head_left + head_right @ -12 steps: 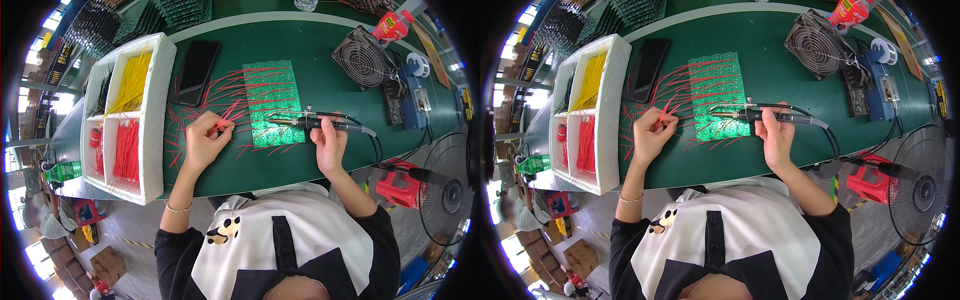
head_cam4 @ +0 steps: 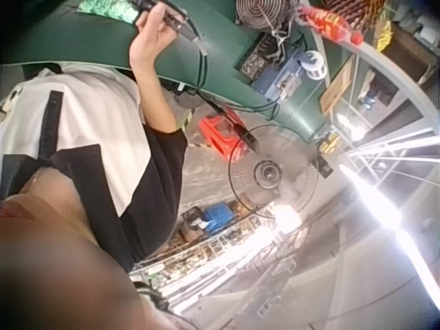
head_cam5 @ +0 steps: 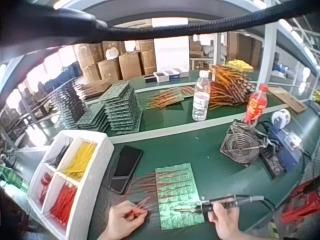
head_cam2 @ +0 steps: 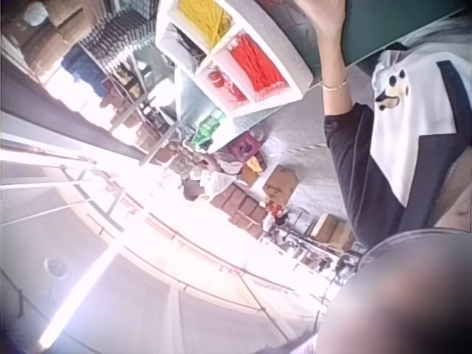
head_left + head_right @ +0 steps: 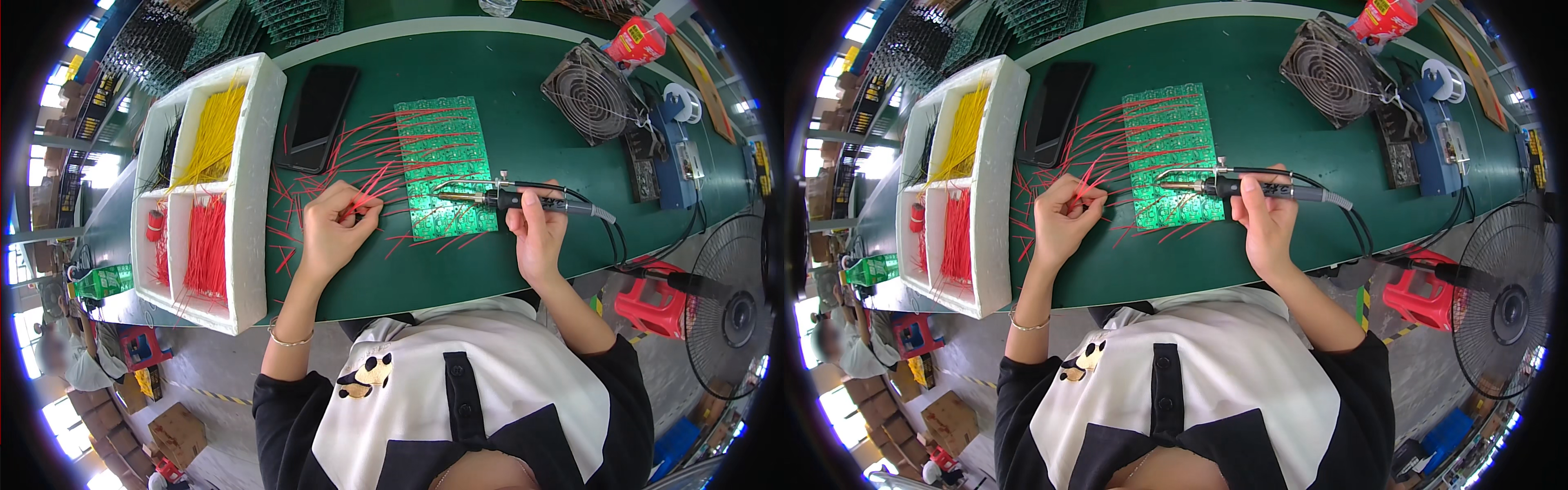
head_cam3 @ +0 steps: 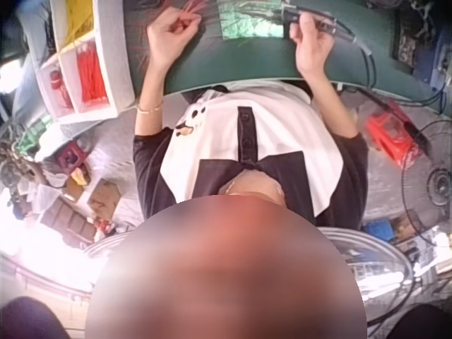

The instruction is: The person inserts red wires into a circuit board and solders them by hand with a soldering iron.

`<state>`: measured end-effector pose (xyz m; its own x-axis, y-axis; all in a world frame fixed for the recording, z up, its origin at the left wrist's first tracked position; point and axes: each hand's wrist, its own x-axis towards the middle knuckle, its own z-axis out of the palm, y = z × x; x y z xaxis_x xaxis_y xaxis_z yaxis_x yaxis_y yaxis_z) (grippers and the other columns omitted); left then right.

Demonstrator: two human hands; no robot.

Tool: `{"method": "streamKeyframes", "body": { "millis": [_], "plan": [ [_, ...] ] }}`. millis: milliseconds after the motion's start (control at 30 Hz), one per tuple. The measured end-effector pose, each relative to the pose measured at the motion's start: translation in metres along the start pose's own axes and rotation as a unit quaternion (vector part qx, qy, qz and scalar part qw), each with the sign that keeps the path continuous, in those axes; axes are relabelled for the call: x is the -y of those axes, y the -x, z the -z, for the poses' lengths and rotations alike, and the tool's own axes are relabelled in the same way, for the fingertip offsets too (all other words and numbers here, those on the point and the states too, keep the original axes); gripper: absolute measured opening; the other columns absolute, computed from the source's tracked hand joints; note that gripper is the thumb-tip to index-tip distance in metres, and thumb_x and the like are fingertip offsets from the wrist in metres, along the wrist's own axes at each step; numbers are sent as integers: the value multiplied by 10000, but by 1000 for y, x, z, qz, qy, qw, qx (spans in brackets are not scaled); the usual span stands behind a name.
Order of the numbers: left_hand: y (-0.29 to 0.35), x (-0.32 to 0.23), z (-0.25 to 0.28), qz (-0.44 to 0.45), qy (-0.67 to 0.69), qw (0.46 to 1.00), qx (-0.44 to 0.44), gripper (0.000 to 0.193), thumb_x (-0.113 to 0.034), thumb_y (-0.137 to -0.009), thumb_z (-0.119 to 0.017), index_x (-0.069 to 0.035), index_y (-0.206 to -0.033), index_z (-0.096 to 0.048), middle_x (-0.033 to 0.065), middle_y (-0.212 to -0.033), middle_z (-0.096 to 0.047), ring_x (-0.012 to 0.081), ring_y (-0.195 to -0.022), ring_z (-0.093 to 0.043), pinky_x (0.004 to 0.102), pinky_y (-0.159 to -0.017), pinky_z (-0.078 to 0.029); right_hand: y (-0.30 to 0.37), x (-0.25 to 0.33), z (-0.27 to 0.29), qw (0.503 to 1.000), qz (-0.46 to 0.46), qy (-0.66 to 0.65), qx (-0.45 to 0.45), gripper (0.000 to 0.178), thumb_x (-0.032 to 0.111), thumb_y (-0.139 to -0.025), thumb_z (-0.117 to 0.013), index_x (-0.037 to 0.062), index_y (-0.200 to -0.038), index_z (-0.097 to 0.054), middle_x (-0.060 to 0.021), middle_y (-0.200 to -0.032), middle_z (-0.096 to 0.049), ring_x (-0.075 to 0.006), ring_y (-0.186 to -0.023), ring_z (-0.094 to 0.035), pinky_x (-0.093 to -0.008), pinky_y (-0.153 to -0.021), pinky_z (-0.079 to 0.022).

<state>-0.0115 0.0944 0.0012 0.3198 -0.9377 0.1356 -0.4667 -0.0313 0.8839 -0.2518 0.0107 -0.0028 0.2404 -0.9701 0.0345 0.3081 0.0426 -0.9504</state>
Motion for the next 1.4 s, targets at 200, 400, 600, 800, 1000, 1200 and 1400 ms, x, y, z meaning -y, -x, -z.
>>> {"method": "streamKeyframes", "body": {
  "millis": [200,400,600,800,1000,1200,1400],
  "plan": [
    [1,1,1,3,5,1000,-1,81,30,-679,-652,0,-754,-651,-1,-701,-549,3,-449,-305,180,-403,-237,-2,-3,9,999,-21,-42,-12,131,174,-915,-449,47,-899,-480,3,-624,-438,-51,-496,-377,-201,-458,-275],
    [1,2,0,-5,5,1000,-2,79,28,-681,-656,1,-753,-646,3,-696,-547,5,-446,-305,181,-402,-237,-2,-1,4,999,-14,-34,-25,134,166,-916,-439,45,-921,-494,-3,-584,-428,-56,-482,-349,-211,-464,-262],
    [2,11,0,-17,30,999,-9,81,23,-726,-641,22,-805,-625,18,-702,-537,21,-494,-359,181,-437,-279,-4,0,12,997,-1,-66,-40,148,179,-912,-458,40,-911,-507,-10,-575,-443,-60,-478,-359,-210,-451,-269],
    [6,3,23,66,92,993,-34,92,-35,-862,-544,35,-895,-593,8,-821,-568,15,-692,-462,152,-593,-352,-4,7,26,994,-7,-91,-67,138,165,-914,-459,38,-911,-511,-6,-601,-464,-49,-484,-381,-198,-433,-271],
    [9,-10,54,69,31,984,-159,144,9,-813,-586,29,-951,-621,-2,-727,-563,-2,-585,-445,130,-480,-274,1,6,28,994,-2,-67,-83,227,224,-923,-428,21,-944,-528,-11,-545,-421,-52,-451,-276,-216,-474,-242],
    [-3,-42,27,58,255,964,-50,297,-9,-776,-630,-15,-1034,-482,37,-682,-591,6,-494,-415,141,-408,-243,1,5,27,996,-5,-59,-74,234,215,-925,-421,15,-950,-541,-7,-527,-411,-53,-453,-280,-219,-470,-238],
    [-8,-35,11,21,437,899,-3,109,-85,-869,-540,-60,-914,-443,50,-711,-545,3,-433,-278,155,-381,-184,3,4,27,994,4,-72,-84,240,216,-926,-417,13,-950,-541,-7,-531,-407,-54,-452,-276,-223,-473,-240]
  ]
}}
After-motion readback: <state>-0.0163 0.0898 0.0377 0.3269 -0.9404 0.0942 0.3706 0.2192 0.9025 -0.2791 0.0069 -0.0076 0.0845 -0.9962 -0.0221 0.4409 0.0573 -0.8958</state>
